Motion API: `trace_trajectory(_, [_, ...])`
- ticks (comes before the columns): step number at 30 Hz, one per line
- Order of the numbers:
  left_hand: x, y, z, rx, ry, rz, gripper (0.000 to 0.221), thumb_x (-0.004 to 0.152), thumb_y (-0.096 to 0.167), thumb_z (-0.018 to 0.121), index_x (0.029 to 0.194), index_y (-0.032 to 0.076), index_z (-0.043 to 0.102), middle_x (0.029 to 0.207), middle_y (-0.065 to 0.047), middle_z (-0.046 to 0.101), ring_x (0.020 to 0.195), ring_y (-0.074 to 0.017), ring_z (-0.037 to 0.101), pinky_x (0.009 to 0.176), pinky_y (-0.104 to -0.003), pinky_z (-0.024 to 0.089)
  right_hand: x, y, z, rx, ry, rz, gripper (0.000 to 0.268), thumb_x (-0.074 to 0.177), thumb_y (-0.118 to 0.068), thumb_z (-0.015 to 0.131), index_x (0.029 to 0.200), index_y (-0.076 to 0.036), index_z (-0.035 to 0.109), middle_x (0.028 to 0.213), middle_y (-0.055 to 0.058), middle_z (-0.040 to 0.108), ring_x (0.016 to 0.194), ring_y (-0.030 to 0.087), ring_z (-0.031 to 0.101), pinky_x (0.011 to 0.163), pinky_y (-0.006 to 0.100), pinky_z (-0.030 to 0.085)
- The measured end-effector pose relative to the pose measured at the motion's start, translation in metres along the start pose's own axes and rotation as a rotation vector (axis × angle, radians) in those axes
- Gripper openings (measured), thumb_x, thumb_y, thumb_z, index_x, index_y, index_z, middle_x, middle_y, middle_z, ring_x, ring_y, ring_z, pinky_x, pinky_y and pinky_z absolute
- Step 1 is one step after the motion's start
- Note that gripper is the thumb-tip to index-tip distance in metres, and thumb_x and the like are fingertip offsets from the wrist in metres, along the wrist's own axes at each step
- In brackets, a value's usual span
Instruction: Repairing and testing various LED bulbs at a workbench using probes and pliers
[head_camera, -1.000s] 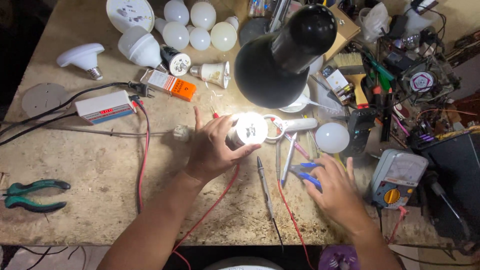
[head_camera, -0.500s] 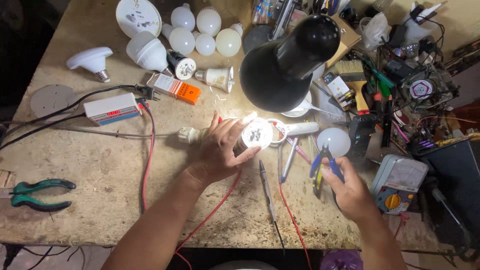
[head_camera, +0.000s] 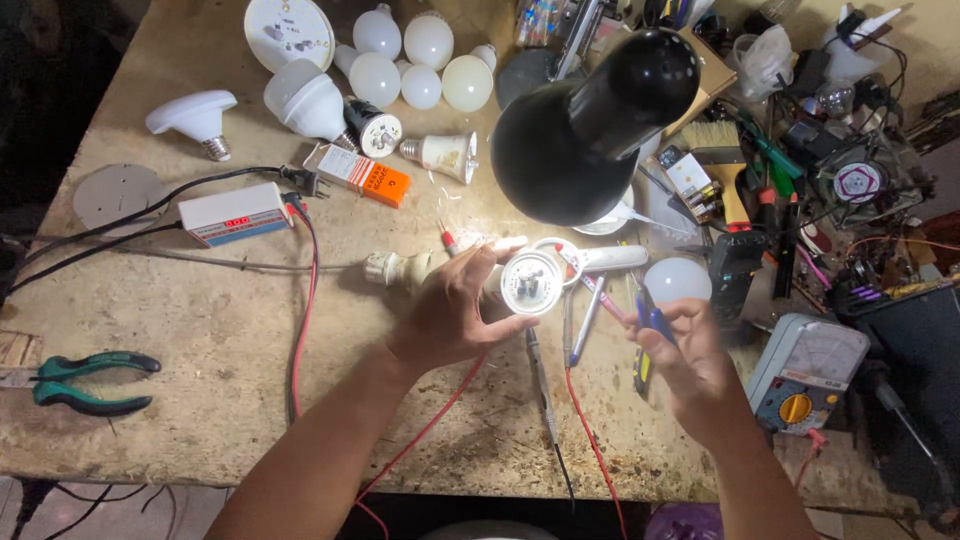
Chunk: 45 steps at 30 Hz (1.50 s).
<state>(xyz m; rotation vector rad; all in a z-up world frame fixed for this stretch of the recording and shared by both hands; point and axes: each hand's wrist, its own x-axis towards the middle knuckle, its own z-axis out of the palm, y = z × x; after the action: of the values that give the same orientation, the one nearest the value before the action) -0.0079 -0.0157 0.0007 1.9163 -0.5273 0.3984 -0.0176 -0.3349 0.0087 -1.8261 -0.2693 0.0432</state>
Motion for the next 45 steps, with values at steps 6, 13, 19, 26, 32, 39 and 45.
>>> trace_trajectory(6, [-0.002, -0.004, 0.005, 0.011, -0.026, 0.036, 0.071, 0.077, 0.033, 0.088, 0.134, 0.003, 0.057, 0.097, -0.021, 0.069, 0.095, -0.0403, 0.071, 0.089, -0.053, 0.056, 0.021, -0.054, 0.004, -0.949, -0.042, -0.474, 0.050, 0.091, -0.035, 0.076, 0.127, -0.003, 0.063, 0.112, 0.014, 0.068, 0.102, 0.030, 0.070, 0.095, 0.043, 0.054])
trace_trajectory(13, [0.000, 0.003, 0.001, -0.006, -0.055, 0.086, 0.070, 0.079, 0.032, 0.088, 0.135, 0.004, 0.057, 0.098, -0.021, 0.069, 0.096, -0.0403, 0.071, 0.088, -0.052, 0.057, 0.039, -0.056, 0.011, -1.302, 0.089, -0.885, 0.053, 0.084, -0.053, 0.080, 0.122, -0.017, 0.074, 0.103, 0.007, 0.065, 0.089, 0.025, 0.065, 0.077, 0.040, 0.051])
trace_trajectory(19, [0.000, 0.000, 0.002, -0.003, -0.071, 0.090, 0.069, 0.080, 0.031, 0.087, 0.136, 0.003, 0.058, 0.100, -0.021, 0.070, 0.097, -0.0404, 0.071, 0.088, -0.051, 0.057, 0.050, -0.065, 0.025, -1.398, 0.141, -1.007, 0.048, 0.085, -0.058, 0.075, 0.119, -0.024, 0.076, 0.103, 0.002, 0.065, 0.088, 0.023, 0.064, 0.078, 0.038, 0.049])
trace_trajectory(26, [0.007, -0.019, 0.012, 0.056, 0.147, 0.031, 0.062, 0.082, 0.036, 0.085, 0.124, -0.002, 0.060, 0.096, -0.023, 0.067, 0.092, -0.0415, 0.071, 0.086, -0.051, 0.057, 0.076, -0.049, 0.019, -1.254, 0.075, -0.946, 0.044, 0.083, -0.046, 0.080, 0.115, -0.016, 0.076, 0.103, 0.007, 0.065, 0.090, 0.029, 0.068, 0.076, 0.042, 0.053])
trace_trajectory(32, [0.013, -0.023, 0.005, 0.118, 0.229, -0.032, 0.071, 0.079, 0.033, 0.087, 0.133, -0.002, 0.058, 0.113, -0.023, 0.066, 0.107, -0.0411, 0.069, 0.094, -0.050, 0.056, 0.101, -0.043, 0.026, -1.121, 0.052, -0.939, 0.045, 0.084, -0.041, 0.082, 0.116, -0.010, 0.076, 0.104, 0.011, 0.066, 0.092, 0.033, 0.069, 0.079, 0.044, 0.055])
trace_trajectory(39, [0.012, -0.012, 0.011, 0.044, 0.209, -0.152, 0.071, 0.075, 0.025, 0.088, 0.132, -0.001, 0.053, 0.129, -0.026, 0.065, 0.117, -0.0424, 0.066, 0.099, -0.051, 0.054, 0.119, -0.037, 0.033, -1.078, 0.027, -0.970, 0.037, 0.085, -0.037, 0.081, 0.108, -0.008, 0.076, 0.102, 0.012, 0.064, 0.091, 0.033, 0.067, 0.082, 0.045, 0.053])
trace_trajectory(45, [0.017, -0.001, 0.009, 0.070, 0.213, -0.164, 0.073, 0.076, 0.023, 0.088, 0.132, -0.003, 0.051, 0.125, -0.025, 0.068, 0.115, -0.0421, 0.068, 0.097, -0.050, 0.055, 0.123, -0.031, 0.031, -1.119, -0.012, -0.991, 0.033, 0.084, -0.038, 0.081, 0.100, -0.010, 0.074, 0.097, 0.013, 0.061, 0.092, 0.034, 0.067, 0.081, 0.045, 0.051])
